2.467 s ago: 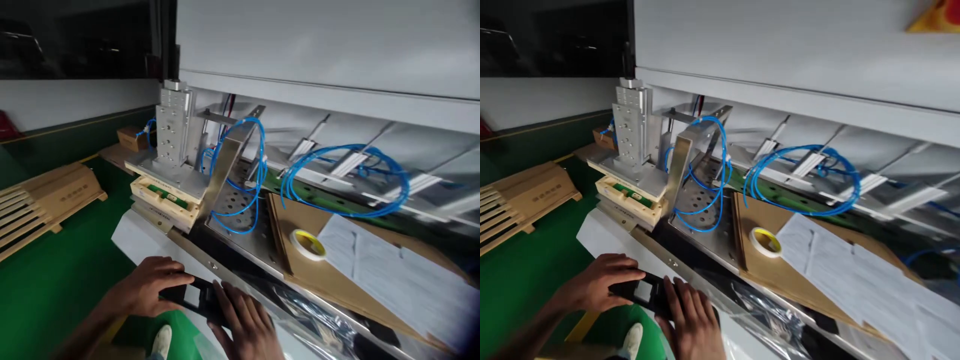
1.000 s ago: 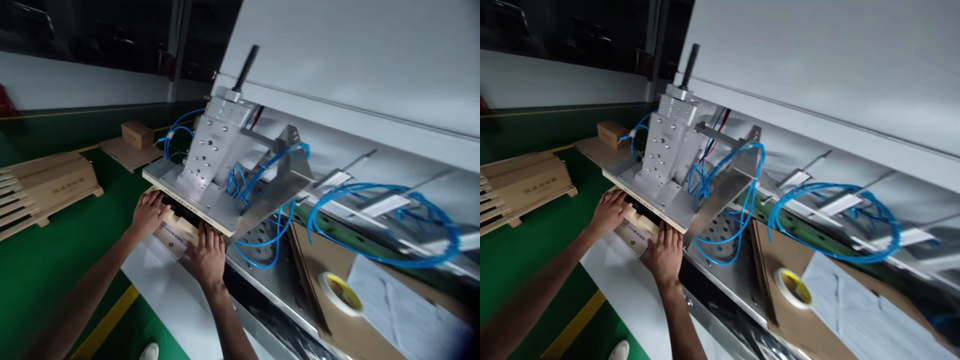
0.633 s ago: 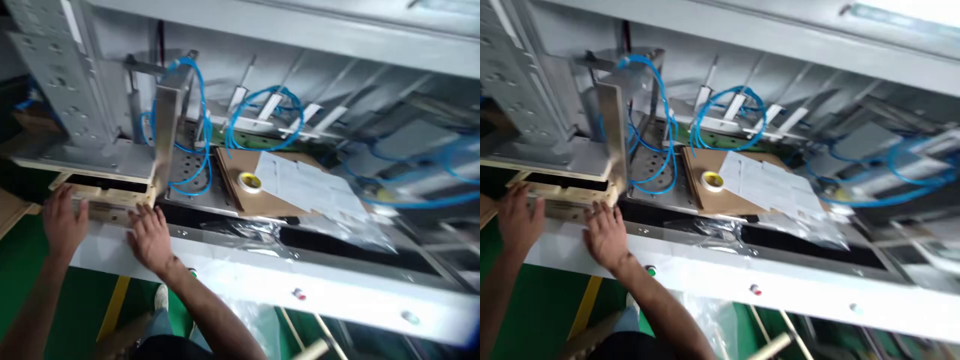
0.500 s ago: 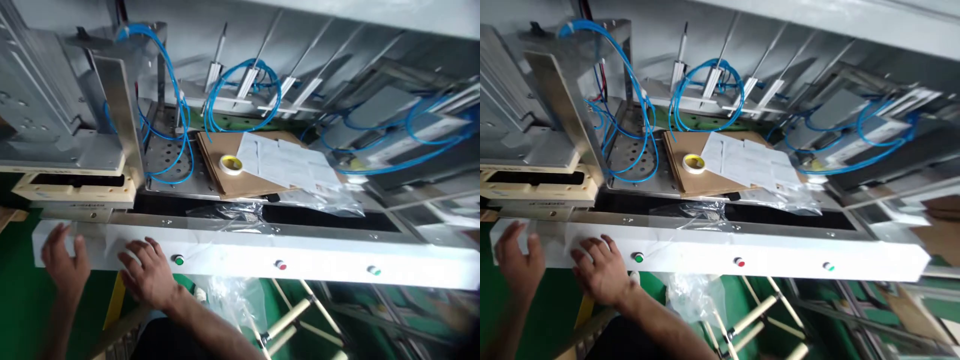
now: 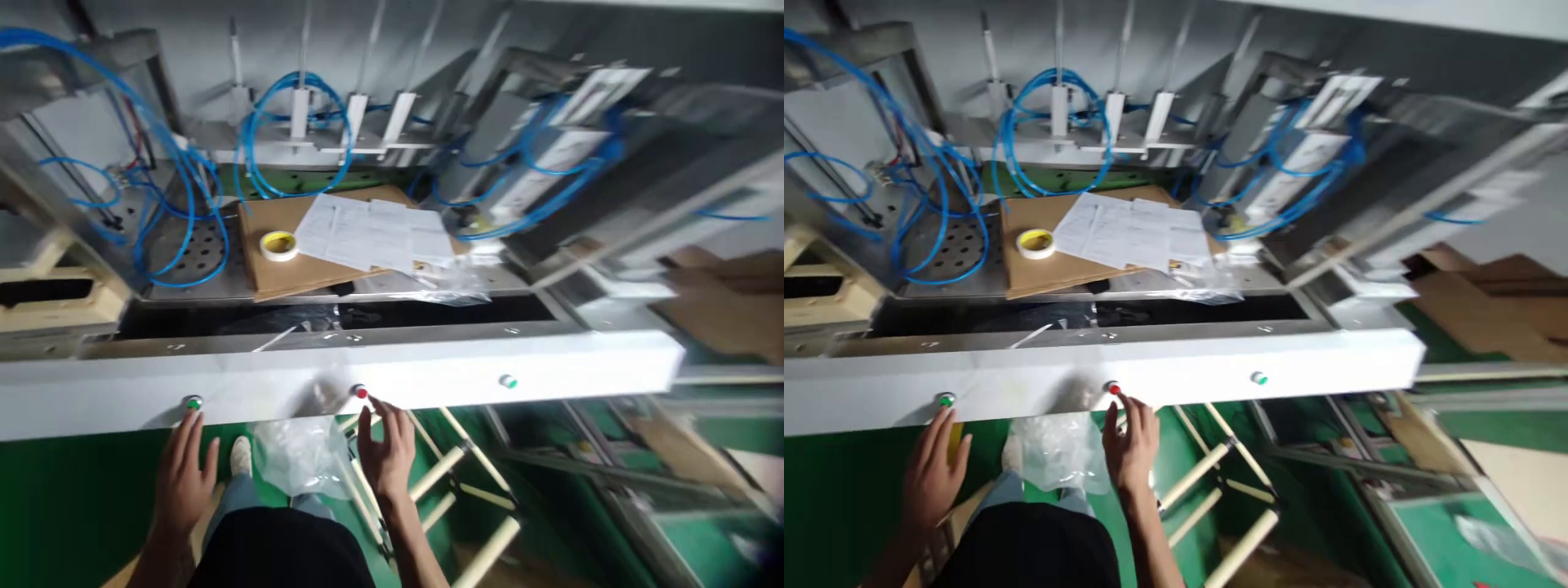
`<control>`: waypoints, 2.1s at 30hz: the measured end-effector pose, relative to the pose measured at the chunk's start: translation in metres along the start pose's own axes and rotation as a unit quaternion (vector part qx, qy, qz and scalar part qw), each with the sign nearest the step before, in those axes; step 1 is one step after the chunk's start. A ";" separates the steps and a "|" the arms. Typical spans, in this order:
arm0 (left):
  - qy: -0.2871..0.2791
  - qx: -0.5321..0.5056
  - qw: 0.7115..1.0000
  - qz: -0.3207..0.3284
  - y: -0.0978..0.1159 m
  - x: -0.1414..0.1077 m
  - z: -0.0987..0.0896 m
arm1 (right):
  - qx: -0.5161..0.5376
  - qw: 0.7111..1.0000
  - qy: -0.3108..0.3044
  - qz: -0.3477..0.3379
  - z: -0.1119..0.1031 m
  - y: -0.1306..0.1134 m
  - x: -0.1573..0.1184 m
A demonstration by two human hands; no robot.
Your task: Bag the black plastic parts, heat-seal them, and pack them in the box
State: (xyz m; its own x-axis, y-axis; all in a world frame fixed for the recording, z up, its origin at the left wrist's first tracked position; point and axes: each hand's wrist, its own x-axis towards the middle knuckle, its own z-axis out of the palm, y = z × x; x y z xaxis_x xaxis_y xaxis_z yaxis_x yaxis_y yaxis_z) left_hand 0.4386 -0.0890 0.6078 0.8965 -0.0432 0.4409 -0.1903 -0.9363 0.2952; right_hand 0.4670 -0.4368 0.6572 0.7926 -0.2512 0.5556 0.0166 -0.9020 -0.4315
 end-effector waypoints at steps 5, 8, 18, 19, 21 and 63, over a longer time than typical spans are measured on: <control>0.018 0.024 0.999 -0.016 0.003 -0.008 0.006 | -0.128 0.969 0.103 0.186 -0.042 0.141 0.027; 0.025 0.034 0.999 -0.031 0.006 -0.009 0.005 | -0.139 0.957 0.130 0.219 -0.051 0.193 0.042; 0.029 0.085 0.994 -0.070 0.024 0.006 0.002 | -0.132 0.951 0.149 0.236 -0.040 0.230 0.059; 0.027 0.089 0.992 -0.082 0.027 0.009 0.004 | -0.143 0.948 0.153 0.240 -0.039 0.233 0.061; 0.022 0.095 0.990 -0.101 0.030 0.013 0.006 | -0.170 0.941 0.160 0.244 -0.039 0.239 0.066; -0.165 -0.068 0.966 0.188 -0.022 0.174 0.003 | -0.100 0.952 -0.211 -0.196 0.045 -0.007 0.086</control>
State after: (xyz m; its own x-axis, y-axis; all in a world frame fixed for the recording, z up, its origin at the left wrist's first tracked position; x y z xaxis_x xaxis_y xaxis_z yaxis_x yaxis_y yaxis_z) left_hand 0.6004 -0.0768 0.6757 0.8284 -0.5006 0.2514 -0.5576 -0.7797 0.2848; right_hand 0.5625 -0.4359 0.6762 0.9242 0.2449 0.2932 0.2796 -0.9566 -0.0825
